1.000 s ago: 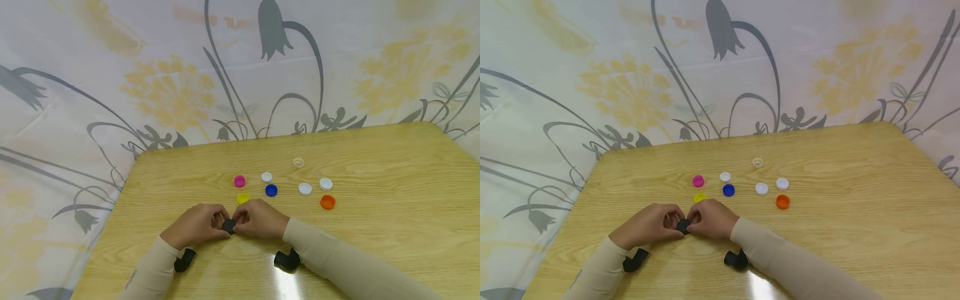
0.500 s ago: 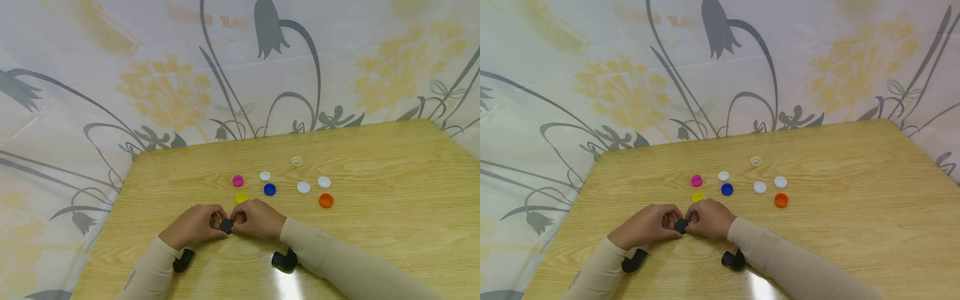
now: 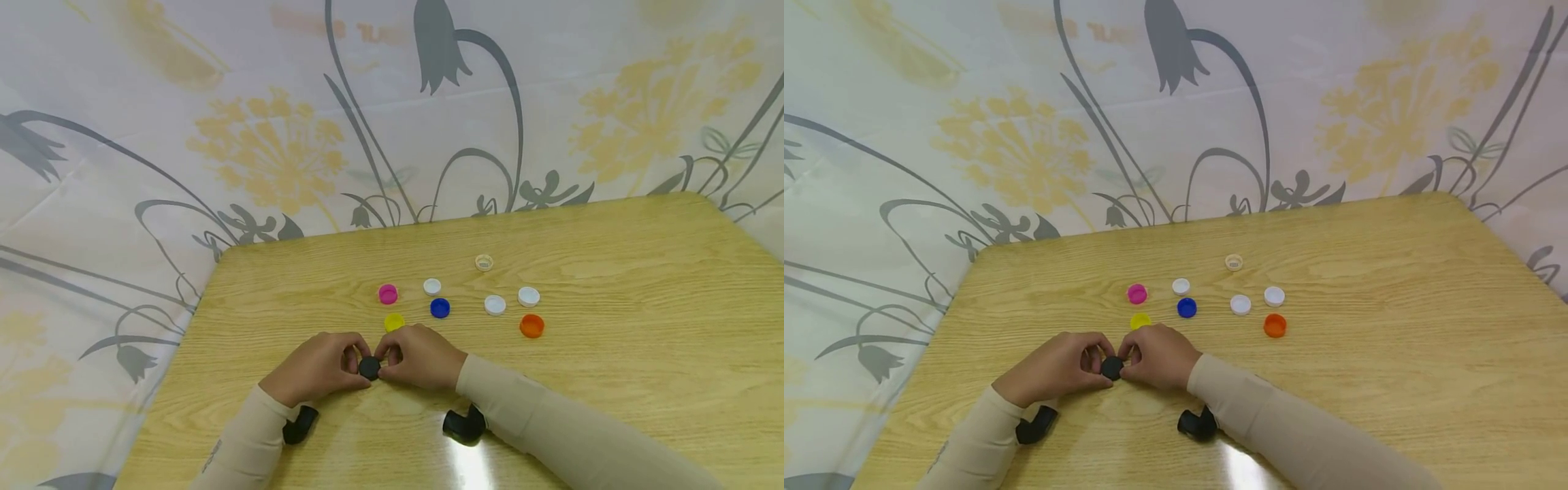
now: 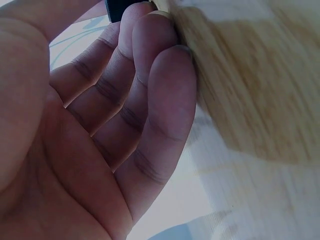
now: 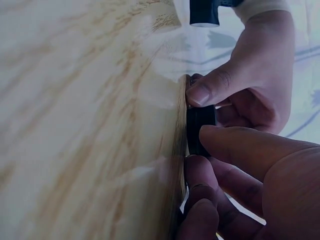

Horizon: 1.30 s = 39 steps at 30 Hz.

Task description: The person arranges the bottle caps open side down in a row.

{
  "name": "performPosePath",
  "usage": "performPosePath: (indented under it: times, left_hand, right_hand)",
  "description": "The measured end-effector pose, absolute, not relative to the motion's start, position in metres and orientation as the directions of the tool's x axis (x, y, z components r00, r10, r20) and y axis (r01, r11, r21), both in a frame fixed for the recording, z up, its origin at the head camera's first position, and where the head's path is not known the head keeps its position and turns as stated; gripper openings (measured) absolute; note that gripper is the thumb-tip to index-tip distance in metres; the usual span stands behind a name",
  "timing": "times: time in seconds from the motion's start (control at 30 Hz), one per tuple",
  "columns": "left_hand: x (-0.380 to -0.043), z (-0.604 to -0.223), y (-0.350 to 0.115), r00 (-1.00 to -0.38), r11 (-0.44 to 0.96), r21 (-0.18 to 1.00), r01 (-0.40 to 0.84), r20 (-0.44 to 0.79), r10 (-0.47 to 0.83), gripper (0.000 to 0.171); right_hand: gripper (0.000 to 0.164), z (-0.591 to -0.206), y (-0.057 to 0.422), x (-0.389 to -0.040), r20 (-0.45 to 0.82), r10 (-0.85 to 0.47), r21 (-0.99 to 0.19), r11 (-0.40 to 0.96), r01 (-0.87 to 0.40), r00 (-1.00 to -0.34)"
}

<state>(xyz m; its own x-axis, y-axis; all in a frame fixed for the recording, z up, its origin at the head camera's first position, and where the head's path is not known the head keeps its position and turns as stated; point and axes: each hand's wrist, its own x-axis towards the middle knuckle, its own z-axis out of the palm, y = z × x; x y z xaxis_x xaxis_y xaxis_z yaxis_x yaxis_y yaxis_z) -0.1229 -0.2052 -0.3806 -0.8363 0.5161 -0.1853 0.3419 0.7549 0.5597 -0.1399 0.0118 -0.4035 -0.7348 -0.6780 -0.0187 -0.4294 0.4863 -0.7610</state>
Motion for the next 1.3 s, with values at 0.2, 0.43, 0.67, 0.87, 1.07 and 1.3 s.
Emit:
performPosePath:
  times: [0.2, 0.43, 0.67, 0.87, 1.07, 1.3]
  left_hand:
    - [-0.124, -0.379, -0.206, -0.828, 0.742, 0.585, 0.328, -0.201, 0.524, 0.029]
    - [-0.127, -0.374, -0.208, -0.823, 0.741, 0.602, 0.297, -0.232, 0.518, 0.04]
    - [-0.138, -0.363, -0.201, -0.895, 0.78, 0.564, 0.271, -0.151, 0.42, 0.024]
    - [-0.147, -0.363, -0.198, -0.916, 0.795, 0.527, 0.299, -0.074, 0.394, 0.02]
    - [-0.154, -0.365, -0.194, -0.915, 0.796, 0.517, 0.315, -0.057, 0.399, 0.019]
    - [-0.162, -0.367, -0.186, -0.905, 0.802, 0.505, 0.319, -0.088, 0.416, 0.022]
  right_hand:
    - [0.017, -0.403, 0.012, -0.142, -0.009, -0.684, -0.767, 0.473, -0.433, -0.729]
    - [0.016, -0.404, 0.019, -0.146, -0.014, -0.696, -0.809, 0.43, -0.401, -0.718]
    - [0.011, -0.397, 0.029, -0.153, 0.04, -0.644, -0.815, 0.421, -0.398, -0.764]
    - [0.007, -0.386, 0.038, -0.162, 0.109, -0.561, -0.807, 0.432, -0.403, -0.821]
    - [0.011, -0.387, 0.043, -0.17, 0.121, -0.508, -0.805, 0.453, -0.384, -0.853]
    - [0.019, -0.392, 0.042, -0.171, 0.04, -0.51, -0.847, 0.439, -0.3, -0.859]
